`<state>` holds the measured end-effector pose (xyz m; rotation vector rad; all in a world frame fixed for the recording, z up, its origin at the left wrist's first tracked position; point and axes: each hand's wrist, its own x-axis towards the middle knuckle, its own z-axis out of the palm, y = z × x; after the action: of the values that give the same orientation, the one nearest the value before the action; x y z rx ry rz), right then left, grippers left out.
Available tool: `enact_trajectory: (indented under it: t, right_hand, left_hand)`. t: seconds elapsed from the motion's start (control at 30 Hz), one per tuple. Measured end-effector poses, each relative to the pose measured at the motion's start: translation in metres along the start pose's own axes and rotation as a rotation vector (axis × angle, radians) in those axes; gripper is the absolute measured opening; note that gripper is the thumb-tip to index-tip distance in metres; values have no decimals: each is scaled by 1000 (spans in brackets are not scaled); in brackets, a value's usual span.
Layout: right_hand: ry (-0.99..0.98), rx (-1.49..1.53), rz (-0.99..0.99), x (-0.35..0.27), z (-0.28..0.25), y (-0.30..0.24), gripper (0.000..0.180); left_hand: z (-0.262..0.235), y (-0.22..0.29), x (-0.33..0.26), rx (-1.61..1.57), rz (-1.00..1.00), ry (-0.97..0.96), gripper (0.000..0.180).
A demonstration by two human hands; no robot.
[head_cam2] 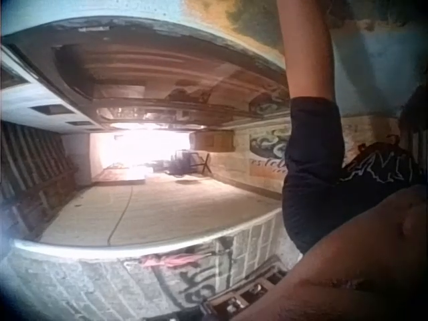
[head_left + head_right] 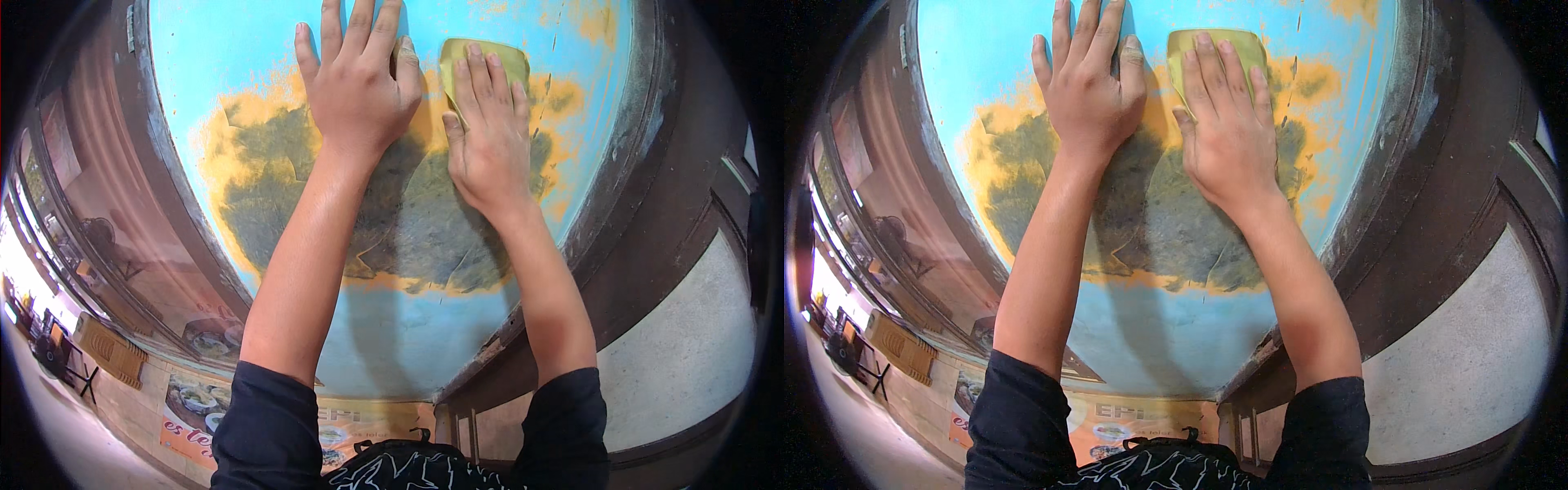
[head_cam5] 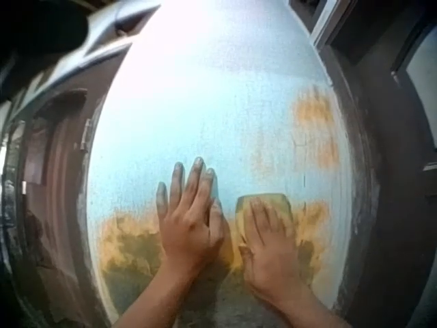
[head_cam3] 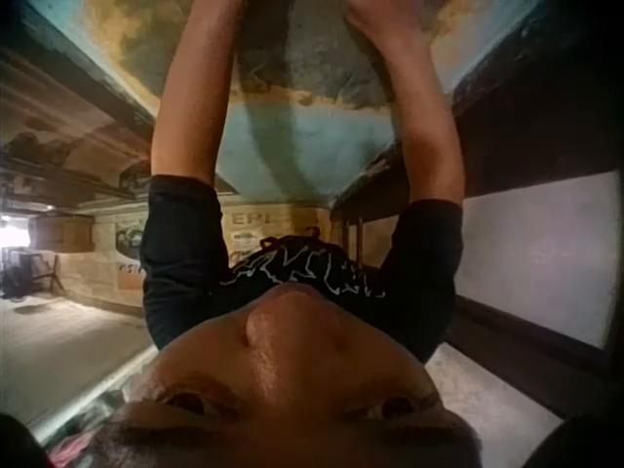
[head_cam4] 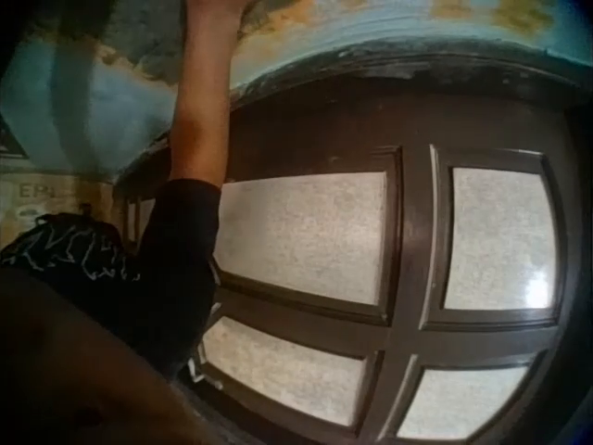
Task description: Sanding a wall surface that appears to be undergoing repair or repainting.
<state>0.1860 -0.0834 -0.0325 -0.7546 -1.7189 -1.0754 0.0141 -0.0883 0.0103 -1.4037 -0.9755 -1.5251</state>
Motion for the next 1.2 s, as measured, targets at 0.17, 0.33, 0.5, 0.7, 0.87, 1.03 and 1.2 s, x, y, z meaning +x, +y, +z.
enact_trajectory:
  t: [0.17,0.33,0.5,0.7,0.87,1.03,1.2]
  right_hand:
    - [112,4,-69,54,0,3,56]
    - [56,19,-9,26,1,-9,59]
    - [-39,9,41,6,-5,-14,61]
    - [136,13,-8,55,-6,6,57]
    - [52,42,28,20,-5,-9,59]
    - [11,0,25,13,-6,-5,62]
    - [98,-15,16,52,-17,9,55]
  left_hand:
    - [-6,4,2,-18,-34,-21,55]
    - [-6,4,1,-21,-22,-21,55]
    - [-8,11,6,-39,-8,-6,55]
    - [-7,21,10,-23,-7,-9,56]
    - [-6,20,10,-39,-10,-10,56]
    - [-6,28,8,-55,-49,-15,55]
    - [-7,34,8,-34,-30,18,53]
